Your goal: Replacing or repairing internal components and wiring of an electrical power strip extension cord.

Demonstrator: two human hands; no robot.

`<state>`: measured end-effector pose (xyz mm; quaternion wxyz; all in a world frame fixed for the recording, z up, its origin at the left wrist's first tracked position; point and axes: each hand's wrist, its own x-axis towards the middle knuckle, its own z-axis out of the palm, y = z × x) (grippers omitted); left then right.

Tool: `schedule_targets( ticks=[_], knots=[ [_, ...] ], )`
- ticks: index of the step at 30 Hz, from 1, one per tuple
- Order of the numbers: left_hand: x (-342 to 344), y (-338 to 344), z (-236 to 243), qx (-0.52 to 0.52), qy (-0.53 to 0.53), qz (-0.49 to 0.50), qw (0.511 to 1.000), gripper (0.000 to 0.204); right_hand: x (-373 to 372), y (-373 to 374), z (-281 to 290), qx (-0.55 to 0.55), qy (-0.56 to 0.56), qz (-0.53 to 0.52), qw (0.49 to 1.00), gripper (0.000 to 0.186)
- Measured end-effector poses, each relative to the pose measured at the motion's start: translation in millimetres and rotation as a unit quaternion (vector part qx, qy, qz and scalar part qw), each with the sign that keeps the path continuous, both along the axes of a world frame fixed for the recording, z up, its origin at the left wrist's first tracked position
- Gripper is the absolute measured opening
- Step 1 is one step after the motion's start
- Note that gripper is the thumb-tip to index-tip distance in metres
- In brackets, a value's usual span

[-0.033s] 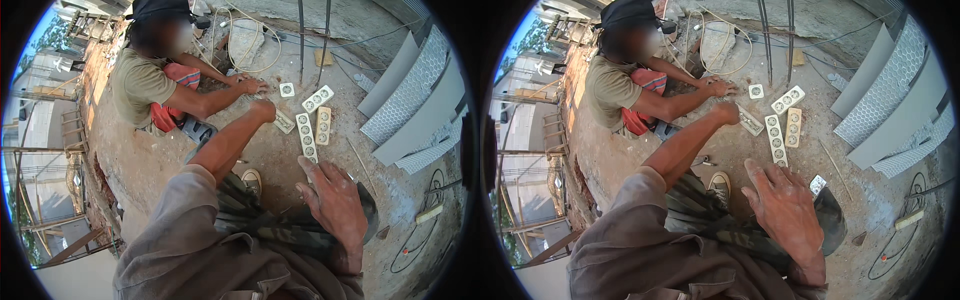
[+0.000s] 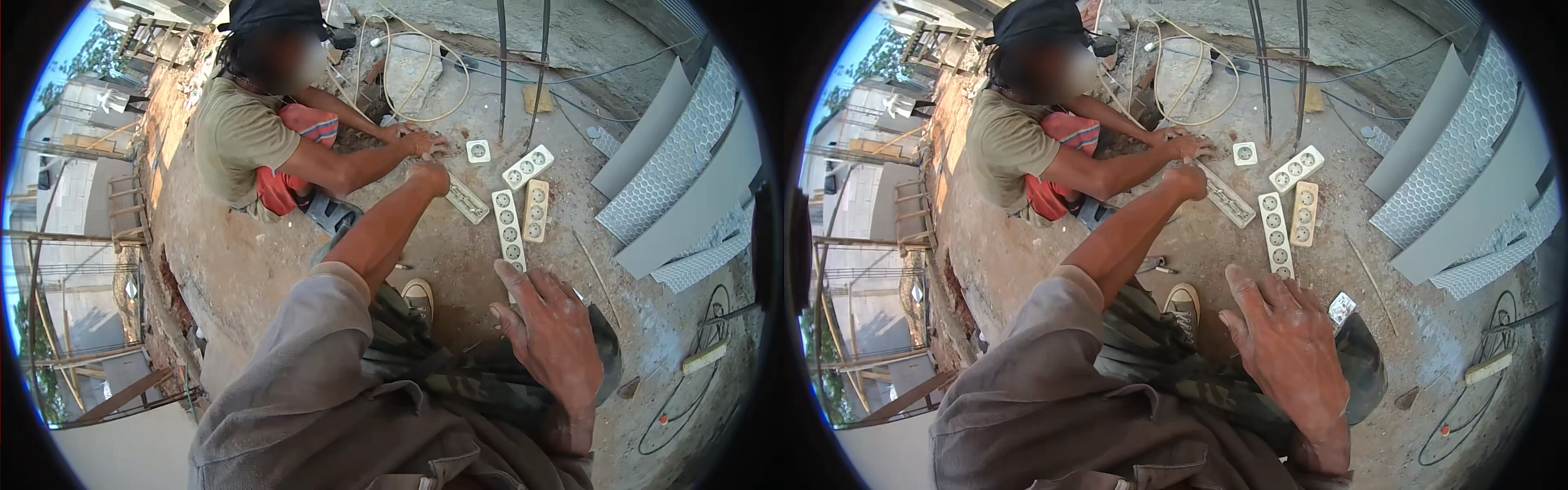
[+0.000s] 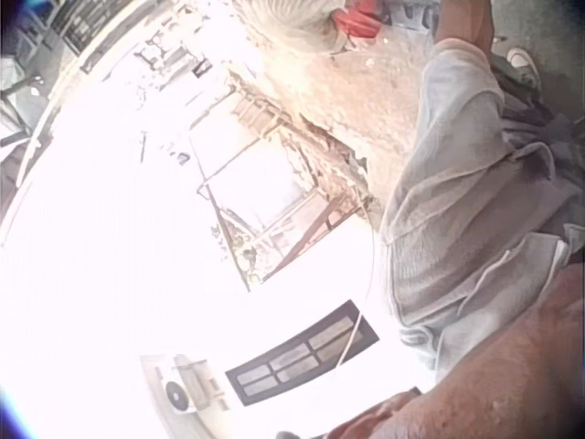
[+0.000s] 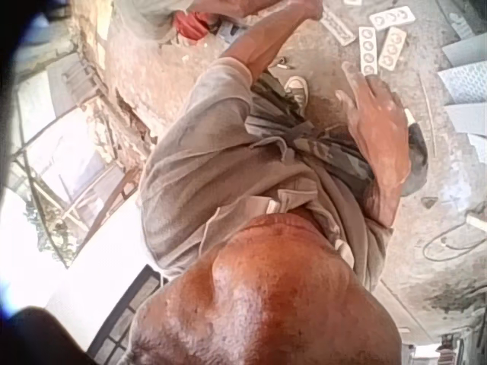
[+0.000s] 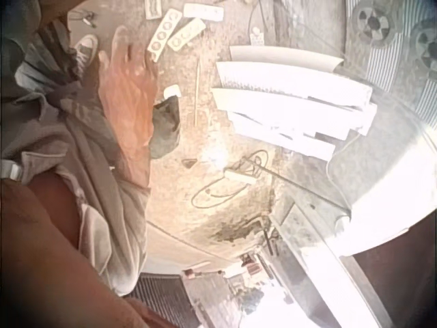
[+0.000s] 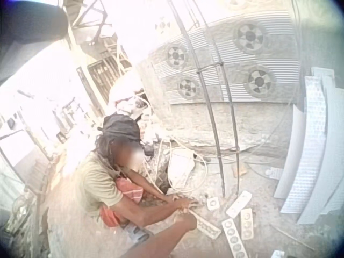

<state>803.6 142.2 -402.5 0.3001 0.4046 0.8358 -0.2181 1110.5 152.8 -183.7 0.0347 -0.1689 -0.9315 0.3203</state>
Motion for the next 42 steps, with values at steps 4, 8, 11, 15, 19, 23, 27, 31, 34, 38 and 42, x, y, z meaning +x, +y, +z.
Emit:
schedule_targets(
  ticks=[4, 8, 11, 15, 19, 23, 27, 31, 34, 38, 42],
  knots=[
    [-7.1, -3.2, -5.9, -0.032, 0.033, -0.019, 0.999, 0.042, 9.6, 4.1, -1.8, 0.007, -0.036, -0.001, 0.999, 0.041],
    [14.5, 45.8, -20.6, 0.008, -0.088, -0.012, 0.996, 0.041, 8.6, 14.1, -10.4, 0.021, -0.027, -0.009, 0.999, 0.041],
    [20.7, 76.5, -49.2, -0.062, -0.176, 0.049, 0.981, 0.065, 4.8, 17.6, -14.5, 0.044, -0.019, -0.013, 0.999, 0.040],
    [30.2, 87.4, -73.1, 0.082, -0.074, 0.047, 0.993, 0.067, 10.5, 23.0, -8.8, -0.001, -0.041, -0.009, 0.999, 0.039],
    [5.2, 81.8, -109.8, 0.246, 0.055, 0.045, 0.967, 0.064, 4.1, 25.2, -13.4, 0.010, -0.016, 0.006, 1.000, 0.040],
    [5.4, 94.6, -137.5, 0.252, 0.055, -0.015, 0.966, 0.053, 9.1, 25.9, -14.0, 0.005, -0.037, 0.006, 0.999, 0.043],
    [16.6, 83.0, -126.7, 0.346, 0.078, 0.086, 0.931, 0.060, 6.9, 31.9, -8.9, -0.037, -0.079, -0.010, 0.996, 0.046],
    [18.1, 67.0, -94.6, 0.506, 0.110, 0.213, 0.828, 0.070, 1.5, 33.1, -8.5, -0.040, -0.070, -0.006, 0.997, 0.046],
    [17.7, 63.9, -90.6, 0.561, 0.141, 0.258, 0.774, 0.072, 5.1, 34.8, -12.3, -0.060, -0.067, 0.007, 0.996, 0.047],
    [22.5, 65.0, -97.2, 0.569, 0.154, 0.217, 0.778, 0.070, 11.3, 34.0, -14.1, -0.005, -0.042, 0.010, 0.999, 0.046],
    [33.4, 75.0, -112.1, 0.551, 0.150, 0.196, 0.797, 0.070, 18.7, 35.5, -9.5, -0.031, -0.043, -0.006, 0.999, 0.047]
  ],
)
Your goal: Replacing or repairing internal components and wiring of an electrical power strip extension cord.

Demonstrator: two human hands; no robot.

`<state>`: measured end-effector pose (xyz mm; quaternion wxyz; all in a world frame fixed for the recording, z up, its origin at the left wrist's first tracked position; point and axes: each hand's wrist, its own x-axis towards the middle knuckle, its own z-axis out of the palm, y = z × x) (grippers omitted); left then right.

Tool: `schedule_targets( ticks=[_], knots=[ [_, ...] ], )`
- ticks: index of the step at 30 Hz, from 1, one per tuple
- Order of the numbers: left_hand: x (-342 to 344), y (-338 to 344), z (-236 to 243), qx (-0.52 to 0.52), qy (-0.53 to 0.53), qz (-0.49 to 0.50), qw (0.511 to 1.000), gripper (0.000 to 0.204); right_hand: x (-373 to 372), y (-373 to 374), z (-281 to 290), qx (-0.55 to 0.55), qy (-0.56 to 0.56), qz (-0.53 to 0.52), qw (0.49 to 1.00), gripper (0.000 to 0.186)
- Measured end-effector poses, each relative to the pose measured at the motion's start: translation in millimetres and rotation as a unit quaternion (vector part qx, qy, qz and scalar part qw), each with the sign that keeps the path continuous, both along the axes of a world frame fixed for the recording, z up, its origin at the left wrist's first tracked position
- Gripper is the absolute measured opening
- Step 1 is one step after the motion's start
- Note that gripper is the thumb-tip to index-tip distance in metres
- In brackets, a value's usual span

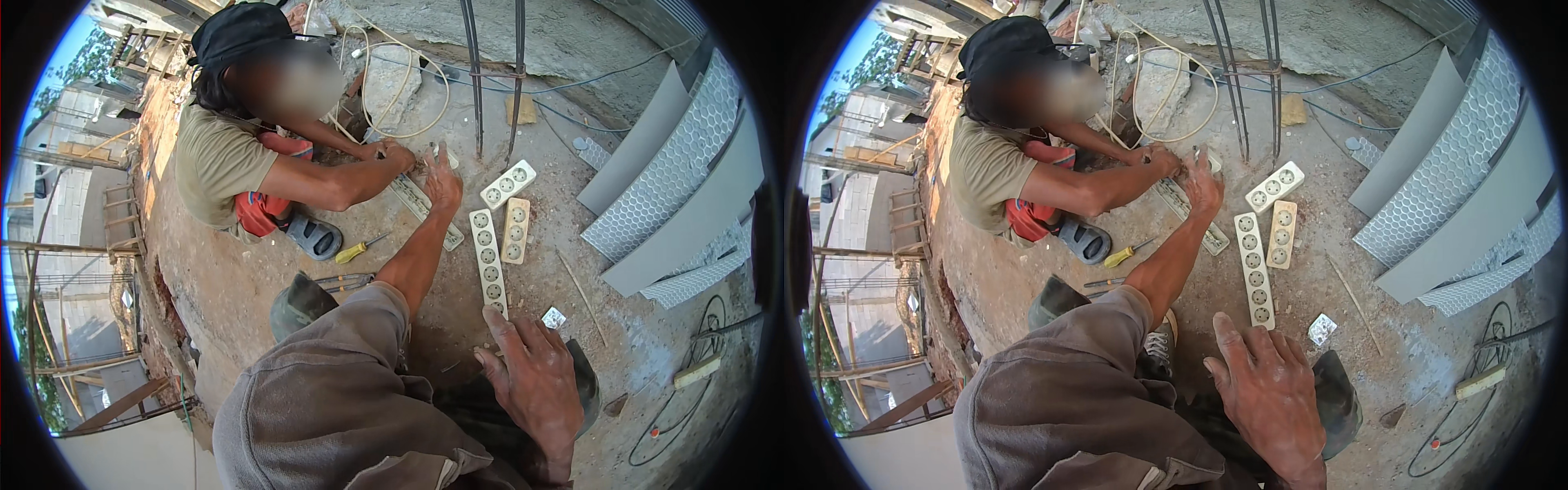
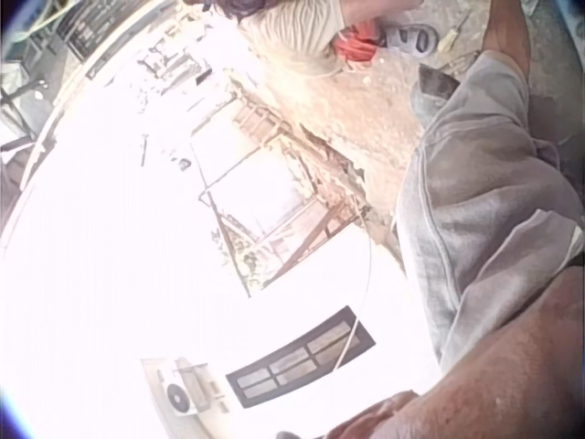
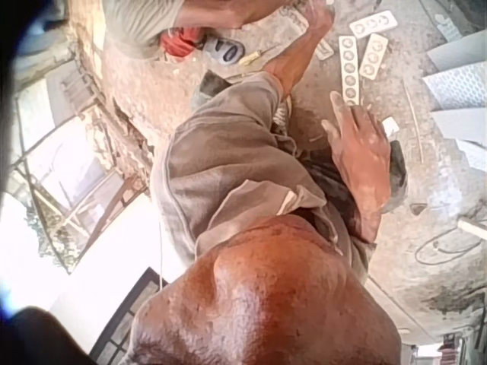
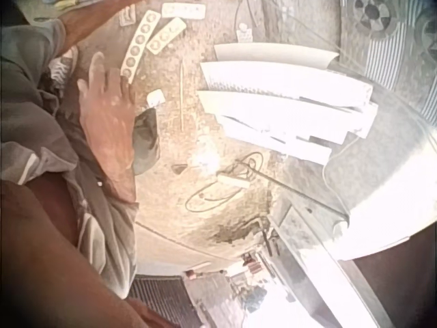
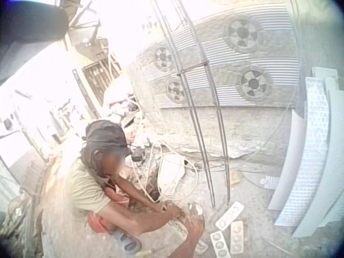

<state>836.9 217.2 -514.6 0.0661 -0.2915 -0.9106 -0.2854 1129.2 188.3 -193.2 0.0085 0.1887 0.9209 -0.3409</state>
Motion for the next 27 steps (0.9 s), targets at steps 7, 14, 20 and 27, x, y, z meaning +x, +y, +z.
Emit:
schedule_targets(
  ticks=[7, 14, 20, 27],
  knots=[
    [23.3, -2.6, 5.0, -0.251, -0.200, -0.095, 0.942, 0.059, 10.7, -2.4, 0.6, -0.012, 0.009, 0.009, 1.000, 0.050],
    [23.2, 6.5, 57.0, -0.365, -0.265, -0.263, 0.853, 0.058, 8.3, 1.8, 3.0, 0.000, 0.041, 0.044, 0.998, 0.047],
    [-1.3, 16.1, 2.1, -0.147, -0.143, -0.058, 0.977, 0.088, 6.9, 2.3, 6.9, -0.010, 0.011, 0.014, 1.000, 0.051],
    [-24.2, 34.7, -31.2, -0.196, -0.198, -0.044, 0.959, 0.094, 19.2, 24.6, 10.6, -0.097, 0.000, -0.013, 0.995, 0.043]
  ],
)
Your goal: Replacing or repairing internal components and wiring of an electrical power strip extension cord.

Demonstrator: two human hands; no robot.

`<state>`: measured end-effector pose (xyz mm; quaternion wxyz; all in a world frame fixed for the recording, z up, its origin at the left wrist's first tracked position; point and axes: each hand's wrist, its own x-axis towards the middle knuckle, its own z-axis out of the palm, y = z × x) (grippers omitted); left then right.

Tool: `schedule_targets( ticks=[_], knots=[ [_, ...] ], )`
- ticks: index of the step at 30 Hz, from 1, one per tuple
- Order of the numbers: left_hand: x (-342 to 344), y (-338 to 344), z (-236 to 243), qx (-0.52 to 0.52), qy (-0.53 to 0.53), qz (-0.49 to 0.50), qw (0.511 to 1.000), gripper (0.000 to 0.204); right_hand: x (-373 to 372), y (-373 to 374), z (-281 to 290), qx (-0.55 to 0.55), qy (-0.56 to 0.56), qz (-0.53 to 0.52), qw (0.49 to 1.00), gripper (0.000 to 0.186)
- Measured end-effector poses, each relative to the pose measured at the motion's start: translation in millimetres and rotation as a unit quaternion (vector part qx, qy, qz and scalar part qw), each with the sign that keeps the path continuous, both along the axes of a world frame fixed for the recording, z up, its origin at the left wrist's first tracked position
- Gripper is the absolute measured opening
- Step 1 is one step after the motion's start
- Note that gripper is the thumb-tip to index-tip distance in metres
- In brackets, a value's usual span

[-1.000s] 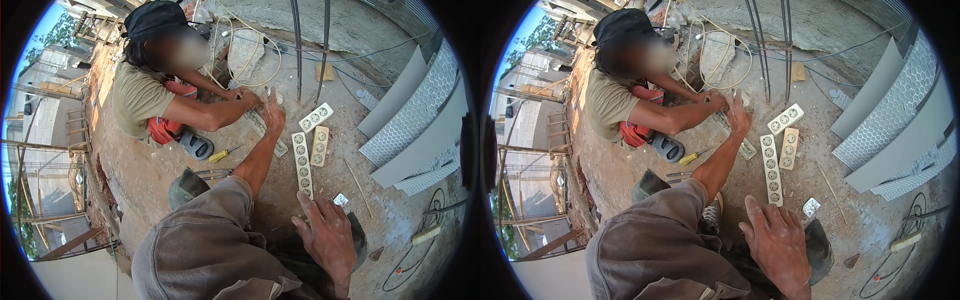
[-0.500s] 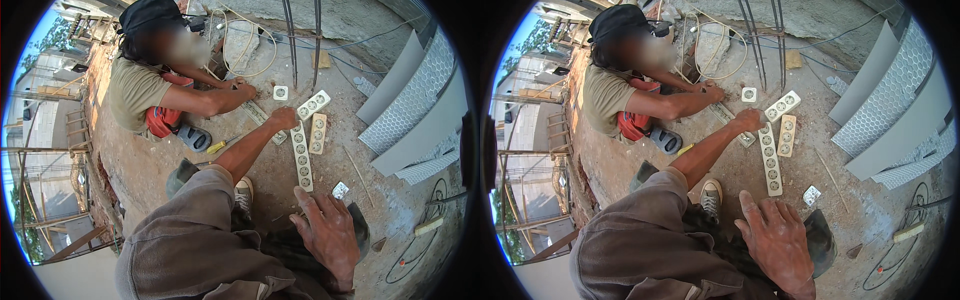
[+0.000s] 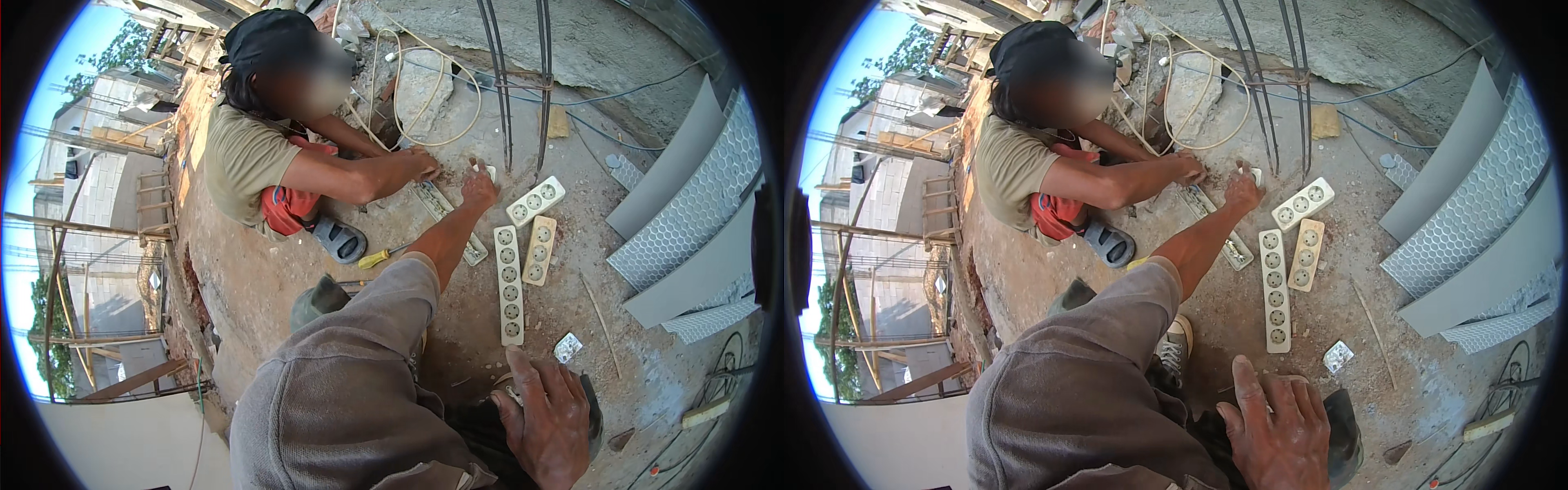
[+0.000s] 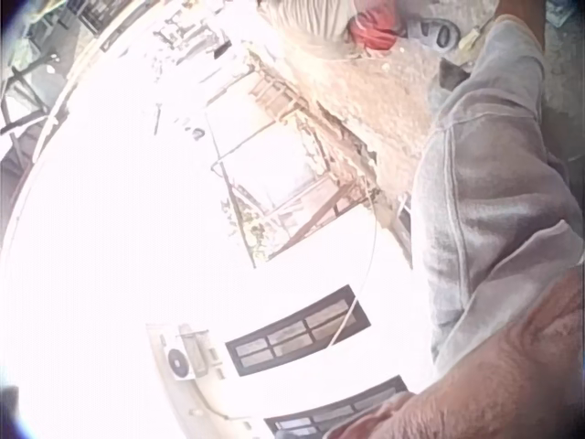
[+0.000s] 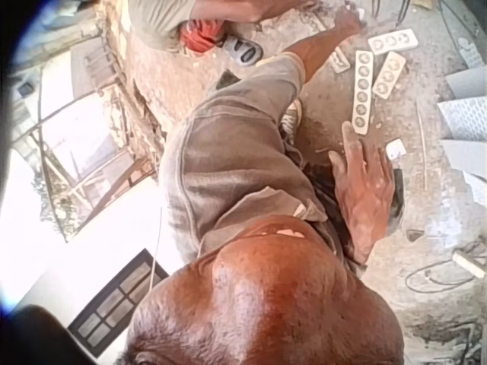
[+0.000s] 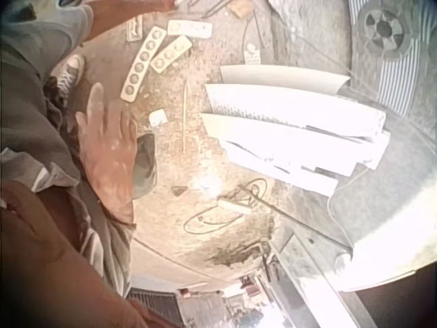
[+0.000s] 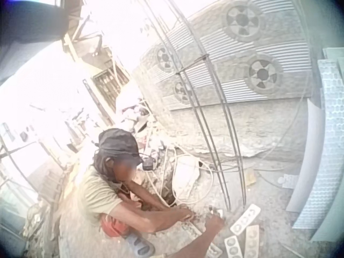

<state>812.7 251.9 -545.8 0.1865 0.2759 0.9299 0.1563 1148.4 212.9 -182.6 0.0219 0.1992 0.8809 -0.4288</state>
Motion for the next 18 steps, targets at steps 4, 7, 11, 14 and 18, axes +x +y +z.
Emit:
schedule_targets(
  ticks=[4, 7, 11, 14, 18],
  knots=[
    [-3.4, -5.7, -3.9, -0.026, -0.023, 0.001, 0.999, 0.095, -1.5, 5.6, -13.9, 0.029, 0.019, 0.000, 0.999, 0.048],
    [5.6, -20.6, 13.7, 0.129, -0.030, 0.110, 0.985, 0.096, -6.9, 10.4, -17.7, 0.041, 0.018, 0.003, 0.999, 0.050],
    [18.1, -44.4, 53.2, 0.308, 0.064, 0.178, 0.932, 0.092, -19.0, 9.7, -14.3, 0.035, 0.029, 0.023, 0.999, 0.049],
    [51.4, -44.6, 80.6, 0.386, 0.035, 0.190, 0.902, 0.083, -18.9, 6.9, -18.1, 0.076, 0.029, 0.042, 0.996, 0.050],
    [49.9, -61.1, 76.6, 0.413, 0.047, 0.253, 0.873, 0.077, -20.7, -7.5, -16.2, 0.091, 0.038, 0.040, 0.994, 0.050]
  ],
)
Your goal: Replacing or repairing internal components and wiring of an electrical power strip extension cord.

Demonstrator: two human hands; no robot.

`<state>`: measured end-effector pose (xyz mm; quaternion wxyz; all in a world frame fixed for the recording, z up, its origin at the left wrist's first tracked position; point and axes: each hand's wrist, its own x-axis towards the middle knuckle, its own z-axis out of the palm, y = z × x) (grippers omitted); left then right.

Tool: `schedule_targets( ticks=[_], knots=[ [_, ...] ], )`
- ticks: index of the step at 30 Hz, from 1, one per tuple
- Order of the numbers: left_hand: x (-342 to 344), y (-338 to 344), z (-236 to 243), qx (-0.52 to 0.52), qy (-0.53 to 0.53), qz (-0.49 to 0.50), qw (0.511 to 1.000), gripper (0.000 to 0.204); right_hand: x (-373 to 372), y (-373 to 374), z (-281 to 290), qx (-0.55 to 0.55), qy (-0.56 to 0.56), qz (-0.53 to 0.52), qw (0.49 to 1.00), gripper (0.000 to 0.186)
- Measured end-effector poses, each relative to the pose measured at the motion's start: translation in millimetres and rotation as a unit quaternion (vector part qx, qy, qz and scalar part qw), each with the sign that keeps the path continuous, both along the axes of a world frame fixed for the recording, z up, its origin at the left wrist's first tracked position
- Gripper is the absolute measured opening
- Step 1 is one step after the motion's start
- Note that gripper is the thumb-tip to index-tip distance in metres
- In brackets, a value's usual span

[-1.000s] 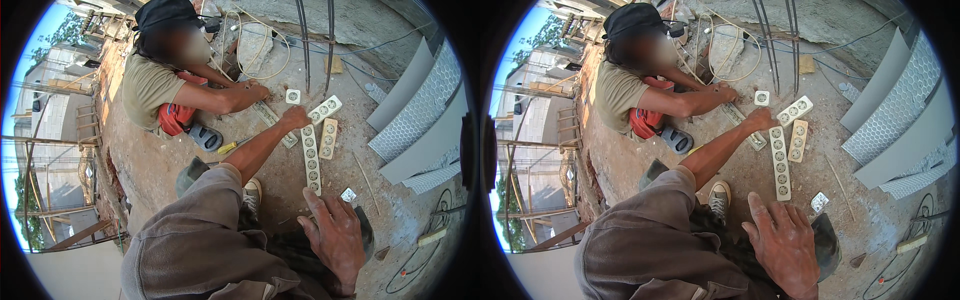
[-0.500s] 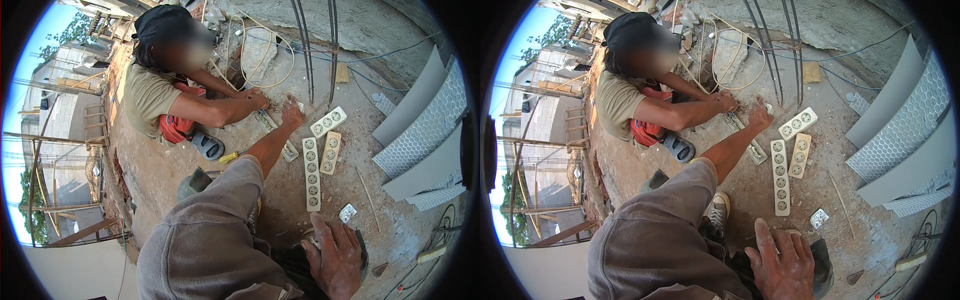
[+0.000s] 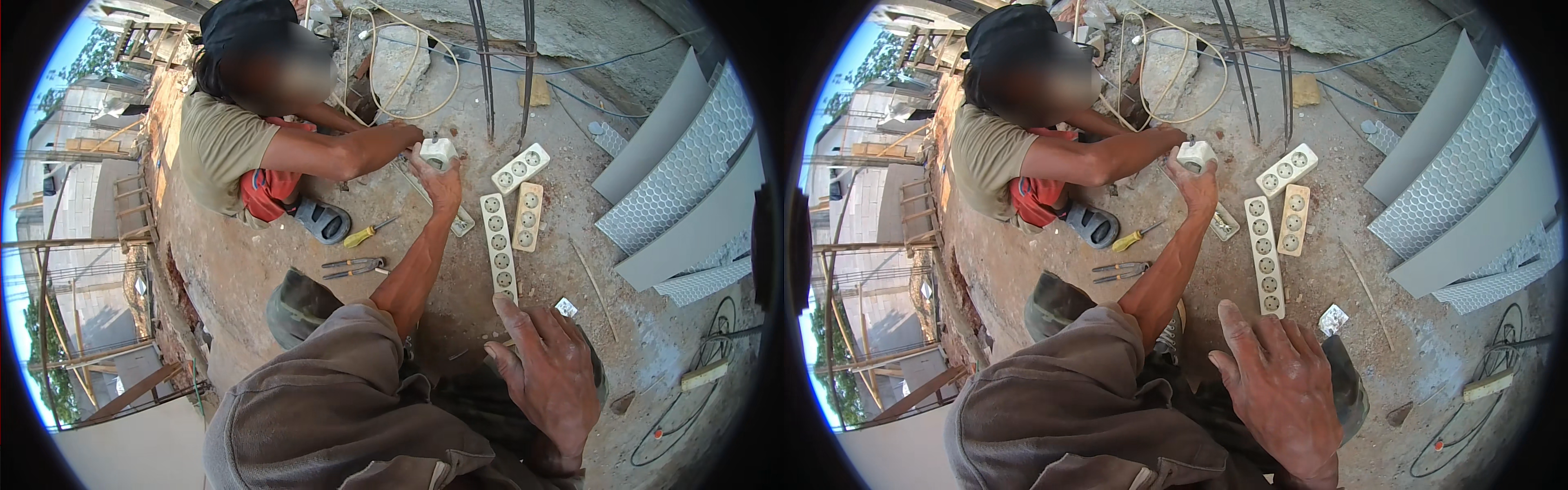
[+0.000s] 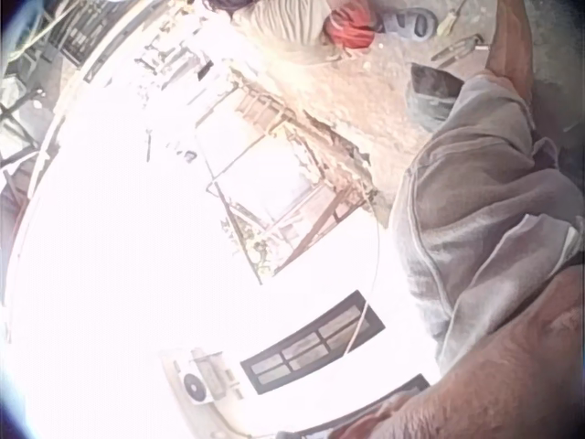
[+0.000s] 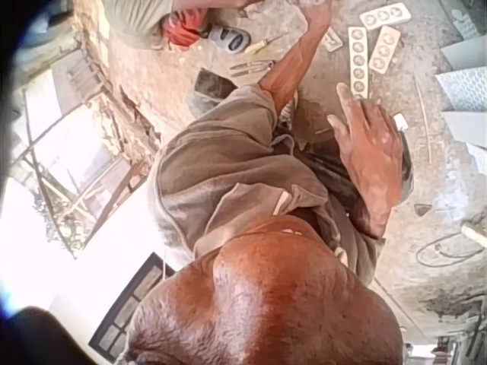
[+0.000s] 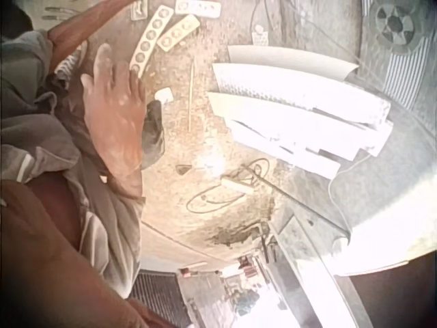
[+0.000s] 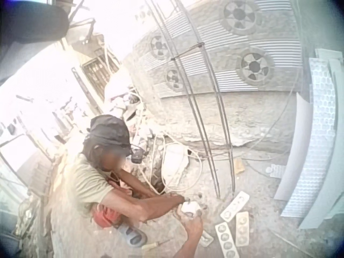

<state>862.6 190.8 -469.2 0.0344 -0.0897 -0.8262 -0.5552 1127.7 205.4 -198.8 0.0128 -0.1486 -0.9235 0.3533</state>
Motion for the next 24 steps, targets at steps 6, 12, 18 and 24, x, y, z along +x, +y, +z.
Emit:
schedule_targets(
  ticks=[6, 12, 18, 24],
  knots=[
    [20.4, -15.4, 16.9, 0.123, 0.003, -0.046, 0.991, 0.074, -0.9, -5.4, 2.9, 0.034, -0.031, -0.026, 0.999, 0.046],
    [27.6, -27.7, 37.0, 0.138, -0.006, -0.041, 0.990, 0.073, -65.6, 34.2, -35.8, 0.078, -0.076, 0.106, 0.988, 0.036],
    [33.0, -21.1, 41.7, 0.123, 0.091, 0.064, 0.986, 0.074, -185.1, 55.3, -116.8, -0.001, 0.065, 0.019, 0.998, 0.029],
    [9.7, -60.1, 30.8, 0.115, 0.093, 0.144, 0.978, 0.063, -237.0, -10.3, -141.9, -0.030, 0.138, 0.012, 0.990, 0.028]
  ],
)
